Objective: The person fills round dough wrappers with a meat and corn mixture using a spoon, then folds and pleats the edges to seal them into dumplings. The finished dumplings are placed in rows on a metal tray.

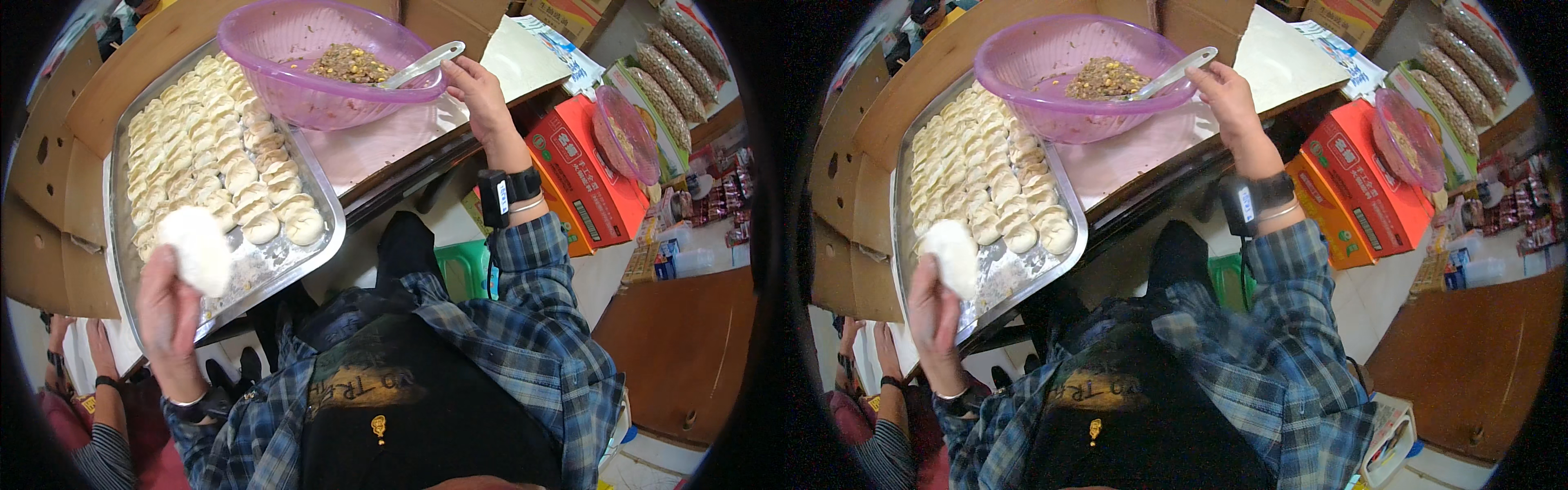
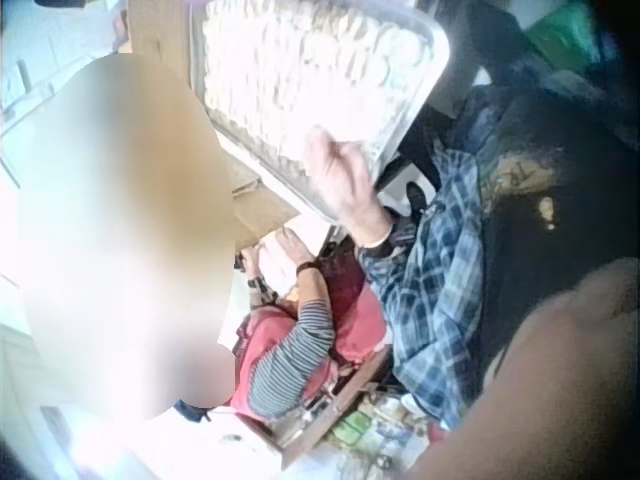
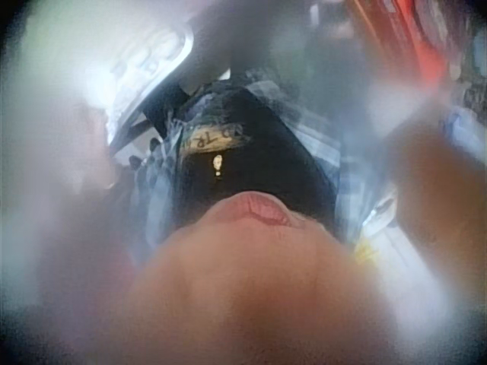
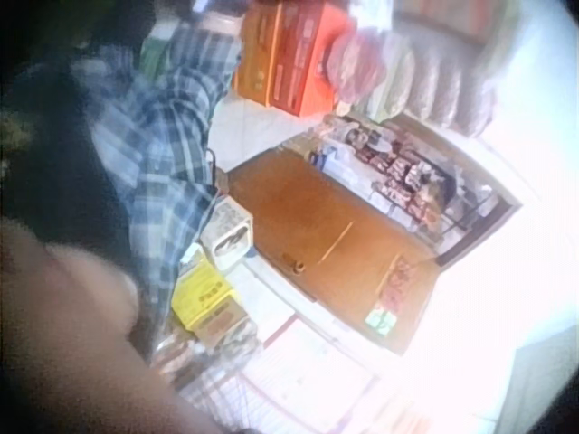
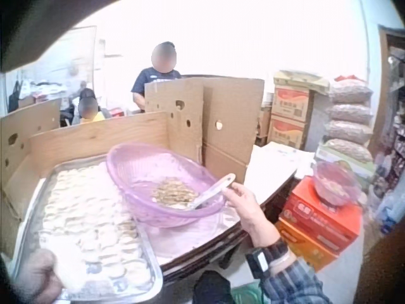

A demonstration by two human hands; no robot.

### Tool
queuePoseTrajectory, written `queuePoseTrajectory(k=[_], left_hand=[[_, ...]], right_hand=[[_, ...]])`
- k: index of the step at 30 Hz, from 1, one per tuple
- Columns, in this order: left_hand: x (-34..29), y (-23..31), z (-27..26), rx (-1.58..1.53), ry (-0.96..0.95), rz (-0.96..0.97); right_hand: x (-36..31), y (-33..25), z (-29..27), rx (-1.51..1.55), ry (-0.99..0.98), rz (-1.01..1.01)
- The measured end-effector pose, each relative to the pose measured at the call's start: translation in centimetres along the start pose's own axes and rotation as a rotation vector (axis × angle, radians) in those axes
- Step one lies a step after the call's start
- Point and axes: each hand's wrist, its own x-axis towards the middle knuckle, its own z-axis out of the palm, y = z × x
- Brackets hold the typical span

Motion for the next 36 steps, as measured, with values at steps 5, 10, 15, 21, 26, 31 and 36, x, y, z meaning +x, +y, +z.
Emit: queuePoseTrajectory(k=[5, 10, 15, 21, 26, 31, 36], left_hand=[[1.3, -4.4, 3.8, -0.217, -0.085, -0.080], [2.5, -5.2, 4.4, -0.213, -0.032, -0.112], [2.5, -5.3, 3.9, -0.271, -0.015, -0.132], [2.0, -5.0, 3.9, 0.082, -0.141, -0.053], [1.8, -5.0, 3.6, 0.129, -0.060, -0.088], [2.1, -4.7, 3.4, 0.130, -0.068, -0.149], [2.3, -4.8, 3.3, 0.022, 0.055, -0.141]], right_hand=[[1.8, 0.0, 0.9, 0.186, -0.019, -0.052], [2.3, -0.1, 1.8, 0.260, 0.086, -0.139], [1.8, -1.7, 2.0, 0.271, 0.067, -0.245], [1.2, -5.4, 3.6, -0.225, -0.120, -0.257], [0.5, -7.2, 5.0, -0.428, -0.380, -0.334], [0.7, -7.8, 3.9, -0.395, -0.327, -0.650], [1.2, -7.4, 3.3, -0.539, -0.271, -0.894]])
